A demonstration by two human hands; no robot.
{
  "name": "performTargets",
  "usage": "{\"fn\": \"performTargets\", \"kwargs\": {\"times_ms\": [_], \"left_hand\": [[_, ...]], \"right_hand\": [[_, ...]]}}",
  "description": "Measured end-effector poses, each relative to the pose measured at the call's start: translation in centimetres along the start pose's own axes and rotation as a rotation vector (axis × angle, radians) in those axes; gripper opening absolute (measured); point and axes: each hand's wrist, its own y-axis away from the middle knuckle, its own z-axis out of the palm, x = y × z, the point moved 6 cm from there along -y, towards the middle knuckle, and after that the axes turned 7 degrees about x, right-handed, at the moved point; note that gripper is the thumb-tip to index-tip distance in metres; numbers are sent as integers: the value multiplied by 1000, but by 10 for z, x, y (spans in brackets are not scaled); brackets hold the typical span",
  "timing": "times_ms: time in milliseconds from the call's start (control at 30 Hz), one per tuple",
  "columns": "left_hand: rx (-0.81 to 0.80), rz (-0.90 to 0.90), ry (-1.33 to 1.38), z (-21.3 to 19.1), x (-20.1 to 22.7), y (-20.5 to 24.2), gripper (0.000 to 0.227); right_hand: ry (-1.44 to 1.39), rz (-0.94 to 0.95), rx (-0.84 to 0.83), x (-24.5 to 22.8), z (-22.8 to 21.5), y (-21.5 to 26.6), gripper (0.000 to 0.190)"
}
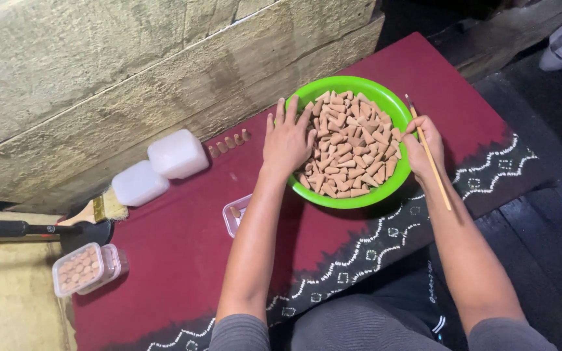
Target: Assembling and packing incense cones into small containers using hands and a wooden stick.
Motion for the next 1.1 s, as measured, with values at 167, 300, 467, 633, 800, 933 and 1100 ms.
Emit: {"fn": "performTargets", "kwargs": {"times_ms": [167, 300, 467, 633, 800, 933, 1100], "left_hand": [[-14, 14, 6, -5, 2, 4, 40], [8, 12, 12, 6, -4, 2, 39], [56, 24, 9, 14, -9, 3, 35], [65, 22, -1, 10, -6, 4, 35], [186, 150, 139, -22, 20, -10, 49], [95, 370, 225, 12, 80, -28, 54], [-201, 368, 180, 48, 101, -29, 50]], "right_hand": [[1, 9, 6, -7, -1, 5, 11], [-30, 8, -13, -4, -1, 4, 11], [-49, 8, -11, 0, 0, 3, 11], [-61, 12, -13, 5, 0, 1, 11], [-65, 17, -5, 2, 1, -1, 12], [-46, 19, -3, 3, 0, 1, 13], [13, 26, 2, 5, -1, -2, 15]]}}
